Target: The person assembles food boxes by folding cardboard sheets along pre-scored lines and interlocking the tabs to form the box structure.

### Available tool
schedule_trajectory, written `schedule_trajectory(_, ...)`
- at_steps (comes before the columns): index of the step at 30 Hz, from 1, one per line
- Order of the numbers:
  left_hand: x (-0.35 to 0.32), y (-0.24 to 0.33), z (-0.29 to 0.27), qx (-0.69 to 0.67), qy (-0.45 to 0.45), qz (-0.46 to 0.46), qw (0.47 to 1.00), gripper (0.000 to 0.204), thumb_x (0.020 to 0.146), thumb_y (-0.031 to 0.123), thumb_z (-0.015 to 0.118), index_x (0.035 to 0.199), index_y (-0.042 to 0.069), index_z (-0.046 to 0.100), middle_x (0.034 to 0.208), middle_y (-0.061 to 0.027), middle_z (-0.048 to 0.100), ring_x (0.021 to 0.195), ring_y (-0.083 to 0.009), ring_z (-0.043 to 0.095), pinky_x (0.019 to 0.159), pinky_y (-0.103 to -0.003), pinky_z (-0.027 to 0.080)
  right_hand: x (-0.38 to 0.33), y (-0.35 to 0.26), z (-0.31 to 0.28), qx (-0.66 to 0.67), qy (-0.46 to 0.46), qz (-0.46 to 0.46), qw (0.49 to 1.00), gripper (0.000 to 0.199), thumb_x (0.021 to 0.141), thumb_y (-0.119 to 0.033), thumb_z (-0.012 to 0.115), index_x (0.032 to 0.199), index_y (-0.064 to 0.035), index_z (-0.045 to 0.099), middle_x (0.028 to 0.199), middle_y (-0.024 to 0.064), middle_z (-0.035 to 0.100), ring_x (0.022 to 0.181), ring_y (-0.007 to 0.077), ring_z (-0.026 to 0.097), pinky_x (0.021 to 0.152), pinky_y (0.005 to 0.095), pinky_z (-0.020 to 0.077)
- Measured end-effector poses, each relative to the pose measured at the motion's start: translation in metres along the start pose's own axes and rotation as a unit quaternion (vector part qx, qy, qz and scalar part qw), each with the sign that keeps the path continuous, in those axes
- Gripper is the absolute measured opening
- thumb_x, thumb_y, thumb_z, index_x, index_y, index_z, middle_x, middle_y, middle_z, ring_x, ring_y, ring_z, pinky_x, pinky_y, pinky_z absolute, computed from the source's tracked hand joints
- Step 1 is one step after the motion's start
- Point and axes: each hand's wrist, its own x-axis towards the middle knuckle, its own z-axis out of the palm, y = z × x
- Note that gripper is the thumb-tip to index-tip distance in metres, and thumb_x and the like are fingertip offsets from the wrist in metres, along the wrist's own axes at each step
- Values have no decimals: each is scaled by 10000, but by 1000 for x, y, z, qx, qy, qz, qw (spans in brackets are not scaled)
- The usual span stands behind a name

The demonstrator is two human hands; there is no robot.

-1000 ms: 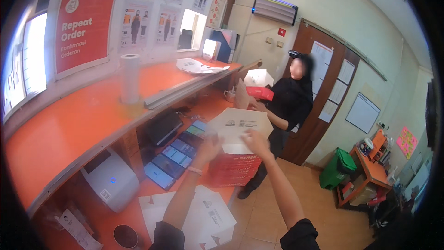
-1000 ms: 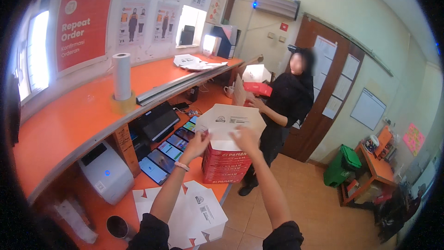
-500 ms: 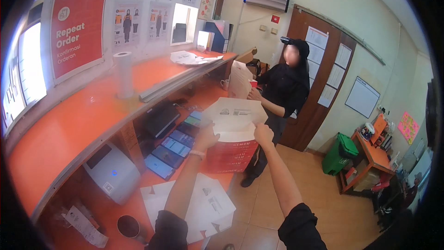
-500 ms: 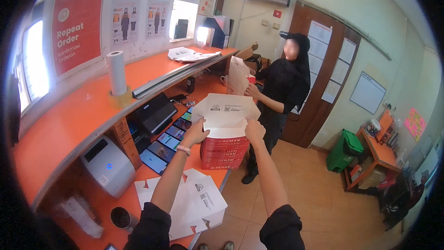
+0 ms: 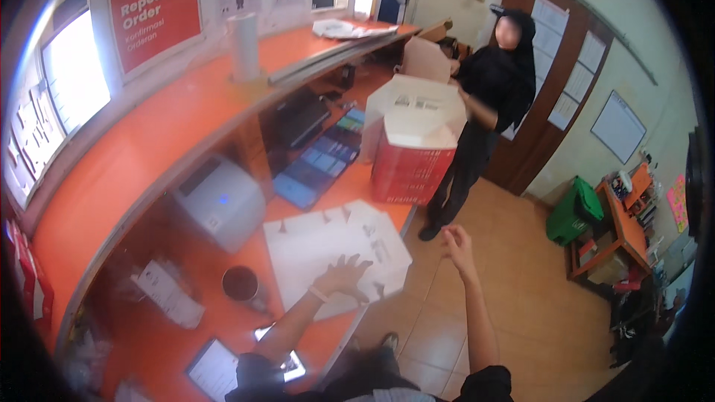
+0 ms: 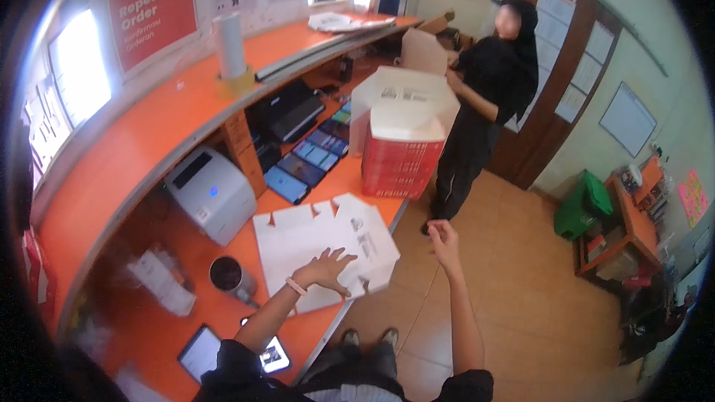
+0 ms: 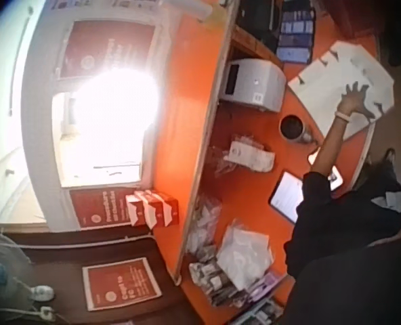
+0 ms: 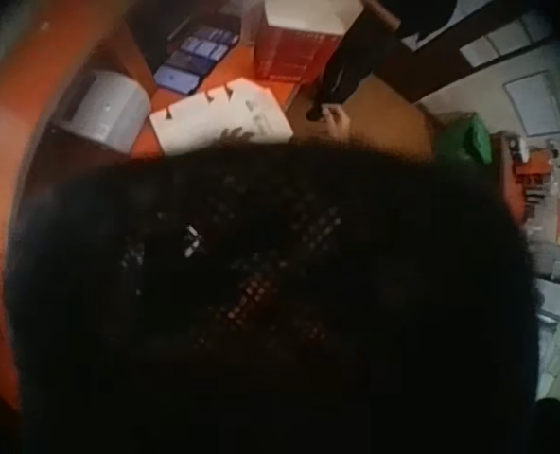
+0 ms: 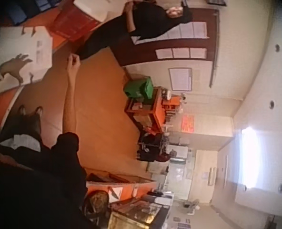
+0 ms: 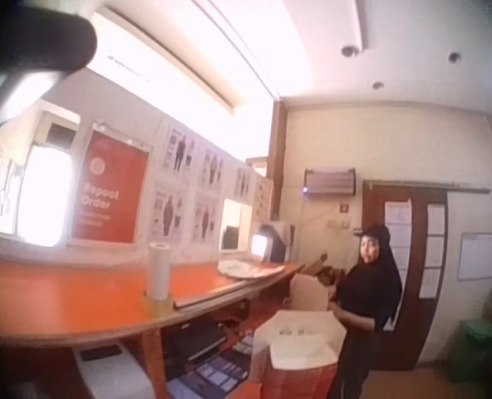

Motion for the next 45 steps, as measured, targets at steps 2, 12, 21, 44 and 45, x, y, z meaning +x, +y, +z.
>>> schedule_trajectory(2, -24, -2, 39, -77, 42, 23, 996, 892, 573, 464, 724, 1297, 159, 303, 1319, -189, 292, 1160, -376, 358, 886, -441, 388, -60, 23, 0, 60, -3, 103, 993, 195, 858, -203, 501, 962, -40, 525, 768, 39, 539, 634, 113, 557, 434, 234, 472)
schedule_trajectory(12, -68, -34, 41, 33, 137, -40, 989, 191, 809, 245, 463, 861, 101, 577, 769, -146, 609, 742, -326, 595, 661, -431, 463, -173, 38, 52, 76, -133, 173, 973, 253, 842, -212, 545, 1025, -38, 525, 868, 81, 575, 719, 145, 581, 543, 274, 515)
schedule_trajectory(21, -95, -12, -3, -84, 390, -64, 915, 126, 784, 210, 551, 821, 98, 597, 644, -129, 596, 622, -319, 589, 555, -411, 446, -171, -1, 119, 77, -214, -22, 974, 402, 851, -247, 530, 1218, -139, 406, 902, 91, 558, 728, 147, 582, 599, 279, 485)
schedule_trajectory(44, -119, -5, 15, -464, 323, 19, 825, 145, 863, 94, 481, 894, -32, 546, 778, -46, 595, 711, -87, 540, 642, -231, 446, -140, -71, 122, -66, 98, -195, 974, 464, 729, -216, 659, 1153, -166, 476, 1256, 201, 222, 1195, 399, 221, 936, 462, 314)
schedule_trajectory(45, -120, -7, 15, -465, 324, 20, 823, 145, 863, 94, 481, 894, -32, 546, 778, -46, 595, 711, -87, 540, 642, -231, 446, -136, -70, 119, -100, 61, -259, 959, 412, 722, -220, 667, 1098, -160, 511, 1272, 208, 209, 1213, 413, 194, 972, 479, 250)
